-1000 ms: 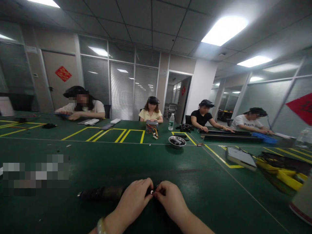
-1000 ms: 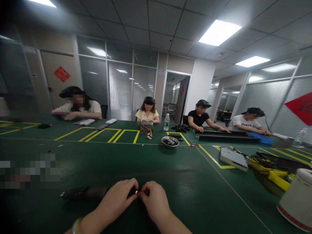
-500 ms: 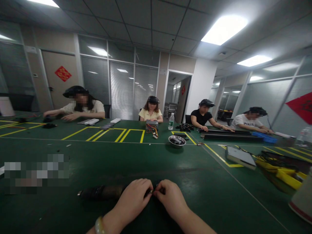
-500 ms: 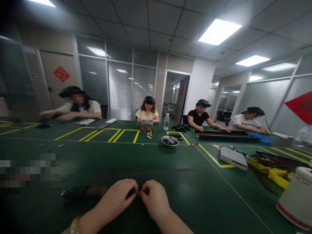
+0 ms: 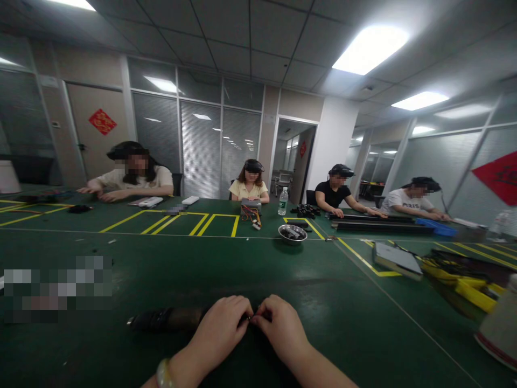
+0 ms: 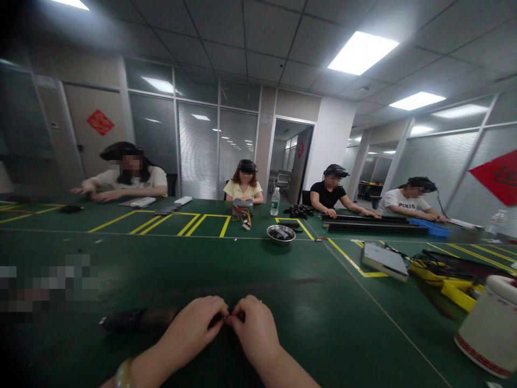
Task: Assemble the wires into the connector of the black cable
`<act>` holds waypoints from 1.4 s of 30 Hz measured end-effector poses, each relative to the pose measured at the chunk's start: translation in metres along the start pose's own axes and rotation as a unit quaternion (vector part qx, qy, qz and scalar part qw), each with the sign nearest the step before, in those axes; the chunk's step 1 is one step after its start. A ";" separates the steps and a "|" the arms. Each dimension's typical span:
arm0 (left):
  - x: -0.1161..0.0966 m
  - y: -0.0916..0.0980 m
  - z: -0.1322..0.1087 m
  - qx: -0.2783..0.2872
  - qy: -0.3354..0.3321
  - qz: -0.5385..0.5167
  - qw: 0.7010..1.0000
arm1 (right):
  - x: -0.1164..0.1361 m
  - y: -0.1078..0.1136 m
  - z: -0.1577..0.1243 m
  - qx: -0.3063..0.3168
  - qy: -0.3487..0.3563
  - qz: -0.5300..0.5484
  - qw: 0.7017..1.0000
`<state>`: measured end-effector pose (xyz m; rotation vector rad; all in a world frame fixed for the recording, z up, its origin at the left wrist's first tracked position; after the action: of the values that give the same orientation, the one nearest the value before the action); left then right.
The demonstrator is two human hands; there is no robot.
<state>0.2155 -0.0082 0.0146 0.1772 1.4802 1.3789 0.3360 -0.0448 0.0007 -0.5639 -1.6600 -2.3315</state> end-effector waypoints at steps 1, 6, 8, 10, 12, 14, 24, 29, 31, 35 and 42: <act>0.000 0.000 0.000 -0.002 0.000 -0.001 1.000 | 0.002 0.002 0.000 -0.007 0.005 -0.003 1.000; 0.000 0.001 0.001 -0.008 0.005 0.004 1.000 | 0.010 0.004 -0.002 -0.013 0.018 -0.014 1.000; -0.001 0.001 0.001 -0.005 0.006 0.011 1.000 | 0.013 0.004 -0.002 -0.012 0.029 -0.020 0.999; -0.001 0.000 0.001 -0.004 0.009 0.022 1.000 | 0.017 0.001 -0.001 -0.003 0.052 -0.027 0.998; -0.001 0.000 0.001 -0.001 0.007 0.029 1.000 | 0.022 -0.004 -0.001 0.023 0.080 -0.032 0.996; -0.002 0.001 0.001 0.000 0.001 0.031 1.000 | 0.025 -0.010 0.000 0.045 0.099 -0.039 0.993; -0.016 0.013 -0.008 -0.009 -0.038 0.029 0.999 | 0.035 -0.019 -0.005 0.023 0.065 -0.129 0.989; -0.013 0.033 -0.010 -0.055 -0.089 0.019 0.994 | 0.034 -0.023 -0.003 0.004 0.063 -0.162 0.985; -0.004 0.045 -0.010 -0.098 -0.082 0.020 0.992 | 0.022 -0.018 0.001 -0.007 0.041 -0.172 0.984; 0.026 0.061 -0.011 -0.171 -0.007 0.011 0.985 | -0.038 0.020 0.001 -0.021 -0.058 -0.201 0.978; 0.082 0.045 -0.005 -0.127 0.132 -0.030 0.983 | -0.214 0.133 -0.083 -0.080 -0.245 -0.267 0.929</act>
<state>0.1526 0.0605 0.0027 -0.2176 1.4925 1.5707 0.5665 -0.1759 -0.0013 -0.8778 -2.0545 -2.9120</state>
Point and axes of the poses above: each hand's wrist, its own z-axis towards the middle knuckle, its own y-axis out of the back of the hand, x = y × z, the point moved 9 cm from there along z, towards the middle knuckle, and after that the axes turned 13 degrees about -z, right-handed, at the moved point
